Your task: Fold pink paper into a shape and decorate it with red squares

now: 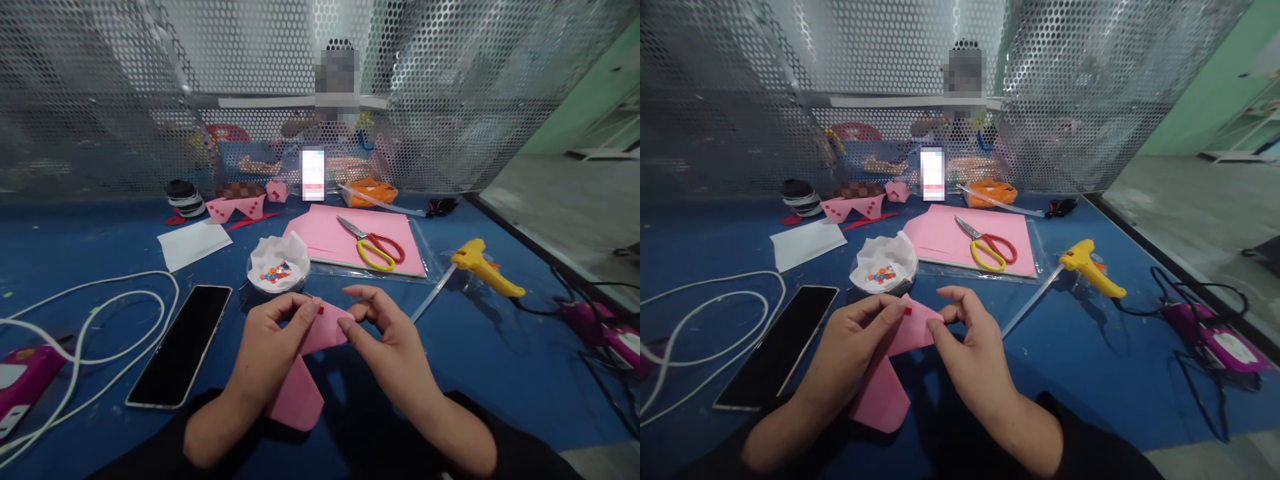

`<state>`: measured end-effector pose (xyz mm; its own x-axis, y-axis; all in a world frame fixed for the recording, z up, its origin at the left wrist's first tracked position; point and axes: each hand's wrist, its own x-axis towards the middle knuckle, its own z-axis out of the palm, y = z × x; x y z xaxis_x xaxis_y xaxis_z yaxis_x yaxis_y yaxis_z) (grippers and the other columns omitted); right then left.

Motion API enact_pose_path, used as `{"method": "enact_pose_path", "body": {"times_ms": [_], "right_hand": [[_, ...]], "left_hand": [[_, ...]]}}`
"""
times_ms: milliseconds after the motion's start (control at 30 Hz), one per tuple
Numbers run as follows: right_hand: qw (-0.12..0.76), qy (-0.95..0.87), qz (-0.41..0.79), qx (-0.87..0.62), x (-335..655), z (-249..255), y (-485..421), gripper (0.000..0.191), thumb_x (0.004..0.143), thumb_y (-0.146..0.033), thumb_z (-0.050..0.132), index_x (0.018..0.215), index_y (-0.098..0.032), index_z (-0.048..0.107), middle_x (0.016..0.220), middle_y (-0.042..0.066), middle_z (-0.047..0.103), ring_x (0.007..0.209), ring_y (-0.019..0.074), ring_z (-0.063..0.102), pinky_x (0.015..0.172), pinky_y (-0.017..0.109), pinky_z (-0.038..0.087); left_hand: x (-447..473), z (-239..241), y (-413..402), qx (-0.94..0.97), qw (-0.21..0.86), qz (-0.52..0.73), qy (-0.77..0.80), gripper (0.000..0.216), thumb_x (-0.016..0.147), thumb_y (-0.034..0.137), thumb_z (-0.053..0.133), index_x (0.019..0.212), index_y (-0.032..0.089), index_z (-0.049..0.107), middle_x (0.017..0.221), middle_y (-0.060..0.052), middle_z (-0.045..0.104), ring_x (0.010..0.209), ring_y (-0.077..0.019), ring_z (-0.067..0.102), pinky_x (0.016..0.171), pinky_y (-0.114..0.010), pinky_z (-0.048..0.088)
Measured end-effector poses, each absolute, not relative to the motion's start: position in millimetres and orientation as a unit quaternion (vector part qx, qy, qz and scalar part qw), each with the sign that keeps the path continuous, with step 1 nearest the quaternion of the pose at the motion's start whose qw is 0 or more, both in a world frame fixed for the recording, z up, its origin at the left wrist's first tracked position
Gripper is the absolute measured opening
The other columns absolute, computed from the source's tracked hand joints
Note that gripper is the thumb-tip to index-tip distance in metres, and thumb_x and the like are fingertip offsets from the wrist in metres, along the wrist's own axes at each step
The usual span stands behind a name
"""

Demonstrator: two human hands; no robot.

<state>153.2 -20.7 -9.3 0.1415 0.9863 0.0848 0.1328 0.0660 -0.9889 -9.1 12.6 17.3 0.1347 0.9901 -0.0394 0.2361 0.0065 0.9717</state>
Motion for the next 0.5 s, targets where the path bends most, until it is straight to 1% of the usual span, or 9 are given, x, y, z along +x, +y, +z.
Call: {"method": "enact_pose_path", "body": {"times_ms": [67,233,400,500], "right_hand": [[0.520,-0.512,0.409,-0.548,153.2,-8.8,-20.7,0.030,0.083,-0.029,0.064,0.112,-0.023,0.057,0.073,-0.006,0.059,0.070,0.0130,0.059,0.070,0.030,0.048],[0.510,-0.518,0.412,-0.550,152.7,-7.1,-21.3,0.030,0.083,-0.029,0.064,0.111,-0.022,0.057,0.072,-0.006,0.060,0.068,0.0128,0.058,0.067,0.029,0.047],[0.514,-0.517,0.408,-0.549,152.3,-7.1,-20.3,0.030,0.083,-0.029,0.064,0.111,-0.022,0.057,0.072,-0.005,0.060,0.068,0.0129,0.058,0.068,0.030,0.047],[0.512,-0.519,0.408,-0.549,152.2,-6.9,-20.1,0.029,0.083,-0.029,0.063,0.111,-0.022,0.057,0.072,-0.005,0.060,0.068,0.0130,0.058,0.067,0.029,0.047]], "left_hand": [[-8.6,17.1,12.7,0.582,0.478,0.396,0.525,0.027,0.085,0.043,0.065,0.071,0.020,0.070,0.069,0.002,0.066,0.067,-0.0128,0.054,0.066,-0.025,0.043],[-7.6,13.8,13.4,0.591,0.487,0.370,0.525,0.024,0.084,0.041,0.066,0.075,0.019,0.071,0.073,0.000,0.071,0.070,-0.0147,0.058,0.067,-0.026,0.044],[-9.0,12.6,12.9,0.595,0.492,0.372,0.515,0.024,0.084,0.042,0.066,0.078,0.020,0.073,0.076,0.000,0.072,0.072,-0.0148,0.060,0.069,-0.026,0.045],[-9.0,14.0,12.9,0.591,0.493,0.372,0.519,0.024,0.084,0.042,0.066,0.076,0.020,0.073,0.074,0.000,0.071,0.072,-0.0149,0.059,0.069,-0.026,0.044]]}}
